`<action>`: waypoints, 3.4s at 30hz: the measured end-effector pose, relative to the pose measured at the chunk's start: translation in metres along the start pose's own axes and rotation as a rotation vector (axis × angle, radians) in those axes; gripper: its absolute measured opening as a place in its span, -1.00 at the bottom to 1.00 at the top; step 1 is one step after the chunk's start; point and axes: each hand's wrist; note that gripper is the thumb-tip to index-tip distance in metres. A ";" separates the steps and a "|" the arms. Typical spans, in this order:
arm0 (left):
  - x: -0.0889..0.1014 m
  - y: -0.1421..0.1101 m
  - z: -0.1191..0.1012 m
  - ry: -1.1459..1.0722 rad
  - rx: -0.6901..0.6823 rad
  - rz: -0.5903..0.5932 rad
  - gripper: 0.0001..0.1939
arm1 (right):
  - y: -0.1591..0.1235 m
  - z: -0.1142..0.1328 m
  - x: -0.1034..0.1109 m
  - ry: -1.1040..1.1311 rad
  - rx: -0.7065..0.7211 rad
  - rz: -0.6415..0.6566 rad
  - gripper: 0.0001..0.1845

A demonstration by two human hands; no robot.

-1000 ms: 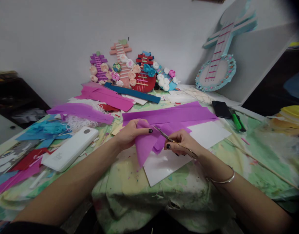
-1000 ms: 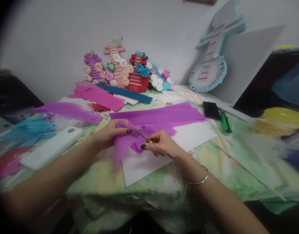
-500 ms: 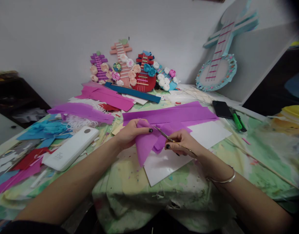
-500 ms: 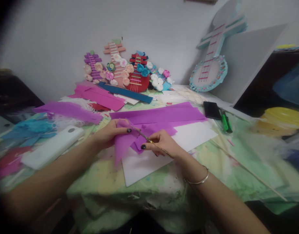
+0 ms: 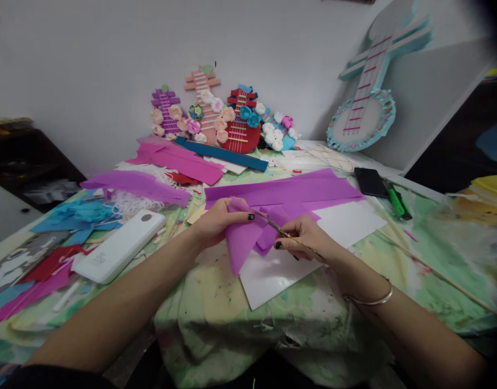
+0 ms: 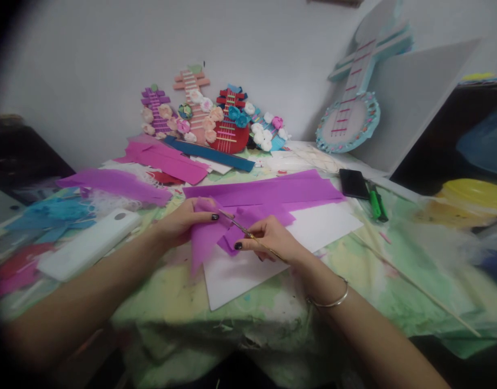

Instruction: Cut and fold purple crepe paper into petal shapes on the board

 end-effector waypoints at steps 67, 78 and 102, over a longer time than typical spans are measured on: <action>-0.005 0.001 0.010 0.074 0.080 0.111 -0.87 | 0.003 -0.002 -0.004 -0.087 0.068 -0.008 -0.65; -0.004 0.001 0.010 0.060 0.096 0.106 -0.85 | 0.003 -0.004 -0.005 -0.081 -0.039 0.005 -0.59; 0.003 0.001 0.003 0.169 0.065 0.002 -0.81 | 0.002 0.000 -0.003 -0.081 -0.026 -0.174 -0.60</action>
Point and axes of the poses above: each hand's wrist, its own y-axis towards the middle knuckle, its own x-axis out of the back of the hand, z = x × y
